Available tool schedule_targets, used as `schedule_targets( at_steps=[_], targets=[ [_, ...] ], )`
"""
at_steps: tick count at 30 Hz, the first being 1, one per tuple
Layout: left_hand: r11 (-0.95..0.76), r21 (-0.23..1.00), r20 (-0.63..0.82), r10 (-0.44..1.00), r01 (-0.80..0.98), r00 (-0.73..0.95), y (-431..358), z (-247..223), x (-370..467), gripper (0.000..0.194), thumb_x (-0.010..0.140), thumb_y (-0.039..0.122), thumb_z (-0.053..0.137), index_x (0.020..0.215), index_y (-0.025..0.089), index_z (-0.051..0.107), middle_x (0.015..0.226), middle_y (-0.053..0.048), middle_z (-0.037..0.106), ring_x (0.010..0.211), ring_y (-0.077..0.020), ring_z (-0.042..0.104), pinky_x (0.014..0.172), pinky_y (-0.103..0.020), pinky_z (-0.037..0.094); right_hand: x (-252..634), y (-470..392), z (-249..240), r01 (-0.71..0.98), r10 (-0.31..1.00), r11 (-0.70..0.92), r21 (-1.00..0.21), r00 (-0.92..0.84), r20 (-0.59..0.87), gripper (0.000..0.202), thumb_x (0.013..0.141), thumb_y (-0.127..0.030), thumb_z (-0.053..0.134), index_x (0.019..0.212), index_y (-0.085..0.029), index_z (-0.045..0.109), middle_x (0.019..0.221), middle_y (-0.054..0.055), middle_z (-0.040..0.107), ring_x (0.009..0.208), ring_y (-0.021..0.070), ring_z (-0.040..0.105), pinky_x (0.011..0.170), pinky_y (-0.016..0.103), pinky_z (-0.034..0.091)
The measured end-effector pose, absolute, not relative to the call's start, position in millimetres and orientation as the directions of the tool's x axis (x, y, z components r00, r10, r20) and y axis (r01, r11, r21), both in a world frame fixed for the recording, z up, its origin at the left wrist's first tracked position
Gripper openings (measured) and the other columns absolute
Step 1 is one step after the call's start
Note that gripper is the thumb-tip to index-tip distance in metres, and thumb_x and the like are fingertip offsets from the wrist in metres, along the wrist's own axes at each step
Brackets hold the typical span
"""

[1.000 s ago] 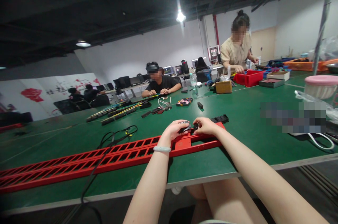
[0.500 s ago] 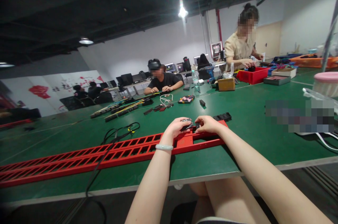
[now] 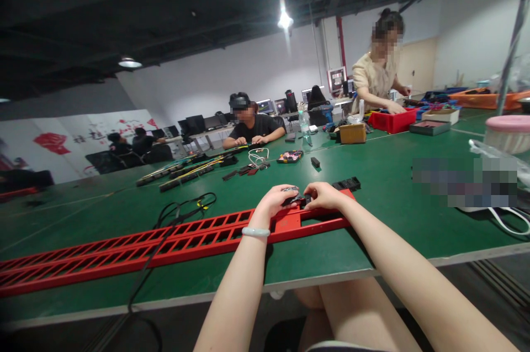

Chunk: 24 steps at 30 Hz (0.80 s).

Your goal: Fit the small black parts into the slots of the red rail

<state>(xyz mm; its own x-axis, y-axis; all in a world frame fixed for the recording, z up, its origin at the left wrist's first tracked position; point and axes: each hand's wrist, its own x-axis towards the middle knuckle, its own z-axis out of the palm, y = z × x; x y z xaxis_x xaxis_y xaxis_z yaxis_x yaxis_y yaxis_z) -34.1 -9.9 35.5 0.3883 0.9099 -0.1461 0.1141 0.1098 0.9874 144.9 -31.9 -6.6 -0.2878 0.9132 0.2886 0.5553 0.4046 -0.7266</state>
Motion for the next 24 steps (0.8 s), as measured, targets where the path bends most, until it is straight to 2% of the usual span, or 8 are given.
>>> schedule_targets(
  at_steps=[8, 18, 24],
  targets=[
    [0.098, 0.986, -0.145, 0.898, 0.132, 0.416, -7.3, 34.0, -34.7, 0.025, 0.06, 0.017, 0.067, 0.083, 0.012, 0.058, 0.078, -0.008, 0.062, 0.069, -0.016, 0.061, 0.063, -0.027, 0.051, 145.9, -33.1, -4.9, 0.568, 0.906, 0.42, -0.708, -0.306, 0.292, 0.052, 0.052, -0.038, 0.07, 0.096, -0.014, 0.06, 0.071, 0.002, 0.058, 0.064, 0.0128, 0.053, 0.058, 0.024, 0.042],
    [0.087, 0.984, -0.146, 0.89, 0.155, 0.432, -6.5, 34.5, -34.1, 0.024, 0.06, 0.018, 0.067, 0.081, 0.011, 0.059, 0.079, -0.008, 0.062, 0.071, -0.0169, 0.061, 0.065, -0.028, 0.051, 148.3, -29.7, -6.6, 0.565, 0.889, 0.455, -0.688, -0.335, 0.311, 0.048, 0.054, -0.038, 0.069, 0.095, -0.015, 0.062, 0.084, 0.005, 0.061, 0.071, 0.0149, 0.055, 0.063, 0.024, 0.044],
    [0.103, 0.983, -0.159, 0.89, 0.151, 0.426, -6.4, 34.4, -33.8, 0.025, 0.061, 0.017, 0.067, 0.084, 0.012, 0.057, 0.079, -0.008, 0.062, 0.069, -0.0159, 0.061, 0.064, -0.027, 0.05, 148.4, -29.4, -5.5, 0.581, 0.887, 0.46, -0.671, -0.345, 0.308, 0.048, 0.053, -0.037, 0.068, 0.096, -0.015, 0.064, 0.082, 0.005, 0.062, 0.069, 0.015, 0.055, 0.061, 0.024, 0.043]
  ],
)
